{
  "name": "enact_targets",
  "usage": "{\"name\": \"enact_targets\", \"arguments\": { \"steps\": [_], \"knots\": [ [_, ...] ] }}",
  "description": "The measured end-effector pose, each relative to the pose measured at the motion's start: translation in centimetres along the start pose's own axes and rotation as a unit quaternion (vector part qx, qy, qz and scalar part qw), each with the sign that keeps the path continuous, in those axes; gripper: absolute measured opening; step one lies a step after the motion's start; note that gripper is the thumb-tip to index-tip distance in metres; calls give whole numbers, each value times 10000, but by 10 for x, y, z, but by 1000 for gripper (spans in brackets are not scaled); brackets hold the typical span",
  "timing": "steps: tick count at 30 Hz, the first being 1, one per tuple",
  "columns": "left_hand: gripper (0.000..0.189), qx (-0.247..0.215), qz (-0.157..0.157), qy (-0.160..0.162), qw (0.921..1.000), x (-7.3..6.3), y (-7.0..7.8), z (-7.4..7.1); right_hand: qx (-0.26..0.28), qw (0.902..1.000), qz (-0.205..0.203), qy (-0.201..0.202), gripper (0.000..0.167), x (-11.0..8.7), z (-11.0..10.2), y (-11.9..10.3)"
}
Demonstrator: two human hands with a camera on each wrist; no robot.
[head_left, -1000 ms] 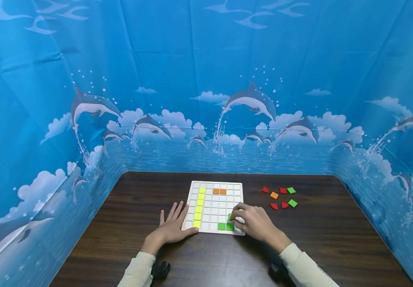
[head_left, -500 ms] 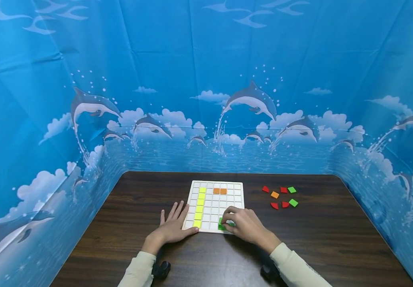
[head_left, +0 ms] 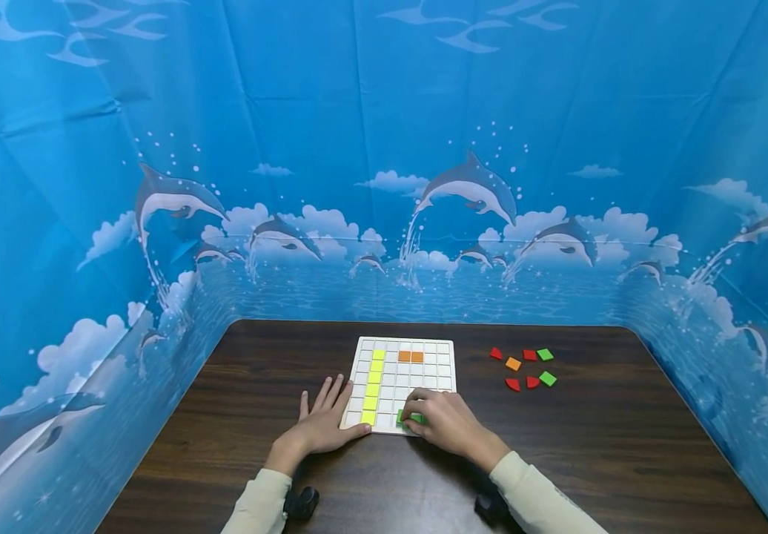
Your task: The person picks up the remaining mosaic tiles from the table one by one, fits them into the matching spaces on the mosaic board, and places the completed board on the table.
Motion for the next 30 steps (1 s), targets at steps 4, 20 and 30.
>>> {"name": "enact_targets", "arguments": {
  "steps": [4,20,30],
  "knots": [
    [113,-71,100,25,9999,-3,3,-2,12,10000,-29,-54,5,4,1,-2],
    [113,-175,91,99,9998,-3,2,1,160,9976,5,-670,5,11,6,-2],
    [109,-222,76,-35,9997,-12,12,-7,277,9955,-72,-898,10,7,2,-1]
  ]
}}
Point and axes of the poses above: each hand's wrist, its own x-axis towards the middle knuckle, its own z-axis out of the palm, y = z × x, the point moved 1 cm from there along x, towards the middle knuckle, and after that the axes turned 14 degrees about -y, right-handed, at the moved point
